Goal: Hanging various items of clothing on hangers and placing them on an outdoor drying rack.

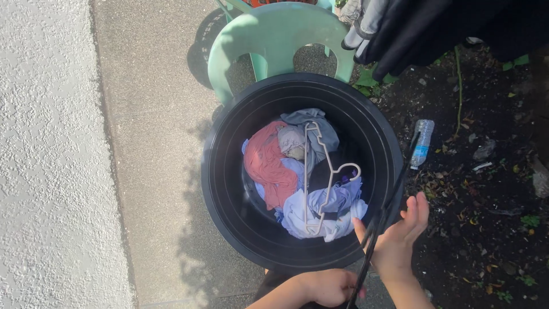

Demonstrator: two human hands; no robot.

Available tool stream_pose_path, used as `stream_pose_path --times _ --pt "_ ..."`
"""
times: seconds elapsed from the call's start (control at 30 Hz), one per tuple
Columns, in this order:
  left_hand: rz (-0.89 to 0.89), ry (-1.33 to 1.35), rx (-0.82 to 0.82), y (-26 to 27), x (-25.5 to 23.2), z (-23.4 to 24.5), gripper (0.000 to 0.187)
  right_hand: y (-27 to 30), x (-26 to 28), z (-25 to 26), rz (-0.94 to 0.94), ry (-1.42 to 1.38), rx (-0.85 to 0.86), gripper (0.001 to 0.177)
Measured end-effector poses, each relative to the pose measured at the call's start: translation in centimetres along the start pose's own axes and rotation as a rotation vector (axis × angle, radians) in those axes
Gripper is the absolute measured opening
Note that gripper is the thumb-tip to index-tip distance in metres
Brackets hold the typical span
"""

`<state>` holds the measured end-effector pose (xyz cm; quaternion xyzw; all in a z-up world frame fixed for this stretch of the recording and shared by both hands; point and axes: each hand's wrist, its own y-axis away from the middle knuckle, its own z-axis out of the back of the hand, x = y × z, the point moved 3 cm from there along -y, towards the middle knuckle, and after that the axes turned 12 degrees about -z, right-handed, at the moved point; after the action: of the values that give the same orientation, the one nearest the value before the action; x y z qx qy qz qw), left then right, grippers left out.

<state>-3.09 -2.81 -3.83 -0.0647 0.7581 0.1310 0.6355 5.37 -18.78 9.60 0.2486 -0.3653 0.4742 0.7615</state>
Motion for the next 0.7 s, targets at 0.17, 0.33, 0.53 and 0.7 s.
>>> stream_pose_path --times 0.17,0.33,0.53,0.7 --pt "0.200 0.052 0.230 3.0 -2.7 3.4 0.032 -4.6 5.9 4.8 0.534 0.649 -0.217 0.072" --pt "0.384 0.280 -0.108 5.9 -1.6 14.3 0.035 -6.1 1.0 4.6 -0.064 0.964 0.575 0.048" --pt "0.554 0.195 -1.113 8.2 12.9 24.6 0.046 -0.4 -8.0 3.6 -0.573 0.728 0.384 0.030" --pt "0.670 -0.181 -1.154 6.8 15.4 28.1 0.067 8.3 -26.5 0.1 -0.608 0.130 0.182 0.033"
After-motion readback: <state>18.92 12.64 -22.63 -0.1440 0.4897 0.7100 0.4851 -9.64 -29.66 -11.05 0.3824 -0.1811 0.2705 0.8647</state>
